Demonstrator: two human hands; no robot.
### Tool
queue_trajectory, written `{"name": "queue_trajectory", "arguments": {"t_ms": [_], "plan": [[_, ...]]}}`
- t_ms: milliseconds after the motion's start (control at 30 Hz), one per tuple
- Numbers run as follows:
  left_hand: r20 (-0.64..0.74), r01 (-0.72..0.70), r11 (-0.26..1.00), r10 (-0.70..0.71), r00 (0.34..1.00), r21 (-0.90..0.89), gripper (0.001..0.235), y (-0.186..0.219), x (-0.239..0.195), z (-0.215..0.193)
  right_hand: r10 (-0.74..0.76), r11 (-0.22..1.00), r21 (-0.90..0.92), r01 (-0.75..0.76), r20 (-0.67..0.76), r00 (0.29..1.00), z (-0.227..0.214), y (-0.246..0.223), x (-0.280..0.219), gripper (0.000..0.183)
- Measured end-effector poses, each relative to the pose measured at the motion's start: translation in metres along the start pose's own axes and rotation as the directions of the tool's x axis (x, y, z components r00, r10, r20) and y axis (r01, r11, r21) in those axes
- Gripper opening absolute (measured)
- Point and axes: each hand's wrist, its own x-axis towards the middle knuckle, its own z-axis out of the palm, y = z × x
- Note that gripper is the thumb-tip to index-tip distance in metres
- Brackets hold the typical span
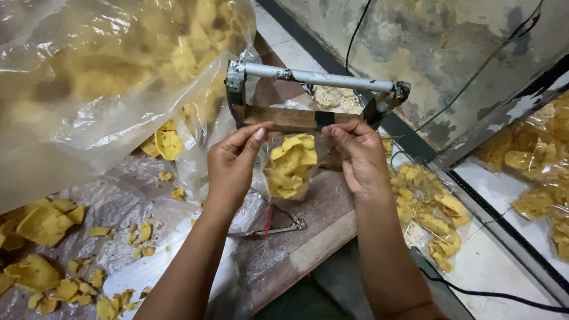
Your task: Manually filling small plastic bags with yellow snack pieces from a bulk container and sealing them using a heat sealer.
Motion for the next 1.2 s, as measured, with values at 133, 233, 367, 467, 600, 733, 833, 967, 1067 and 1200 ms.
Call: {"name": "queue_trajectory", "arguments": {"t_ms": [133, 233, 367, 467, 600, 733, 833, 967, 1067, 1200], "plan": [[-0.015, 0.095, 0.982, -0.098, 0.995, -0.162, 0.036, 0.001, -0.001, 0.003, 0.022, 1.0, 0.018, -0.022, -0.017, 1.0, -0.004, 0.002, -0.001, 0.013], [0.063, 0.212, 0.942, -0.203, 0.977, -0.258, 0.043, 0.005, 0.003, 0.0, 0.021, 1.0, -0.004, -0.021, -0.008, 1.0, 0.004, -0.009, -0.007, 0.023], [0.095, 0.406, 0.87, -0.396, 0.913, -0.28, 0.023, 0.0, 0.006, 0.0, 0.019, 0.988, -0.154, -0.019, -0.004, 1.0, 0.012, -0.024, -0.018, 0.027], [0.091, 0.383, 0.906, -0.372, 0.924, -0.183, 0.026, 0.006, 0.004, 0.004, -0.056, 0.904, -0.421, 0.079, 0.068, 0.996, 0.017, -0.039, -0.027, 0.026], [0.118, 0.148, 0.978, -0.166, 0.979, 0.146, 0.031, 0.024, 0.002, 0.003, -0.172, 0.522, -0.779, 0.347, 0.302, 0.938, -0.018, -0.035, -0.007, 0.011], [0.287, -0.312, 0.635, 0.146, 0.947, 0.707, 0.016, 0.001, 0.017, 0.004, -0.21, 0.439, -0.808, 0.393, 0.333, 0.919, -0.021, -0.038, -0.003, 0.009], [0.321, -0.447, 0.35, 0.363, 0.875, 0.823, 0.01, -0.001, 0.031, 0.019, -0.149, 0.629, -0.74, 0.239, 0.186, 0.971, 0.002, -0.039, 0.0, 0.009], [-0.108, 0.037, 0.951, -0.004, 0.994, 0.306, 0.011, -0.005, 0.056, 0.043, -0.229, 0.914, -0.356, 0.195, -0.054, 0.972, 0.021, -0.017, 0.02, 0.009], [-0.239, 0.294, 0.946, -0.32, 0.917, -0.138, 0.023, -0.015, 0.065, 0.052, -0.216, 0.964, -0.201, 0.173, -0.214, 0.953, 0.029, -0.008, 0.029, 0.007], [-0.255, 0.338, 0.849, -0.461, 0.85, -0.406, 0.03, -0.01, 0.066, 0.058, -0.201, 0.979, -0.105, 0.176, -0.331, 0.922, 0.029, -0.001, 0.036, 0.01]]}}
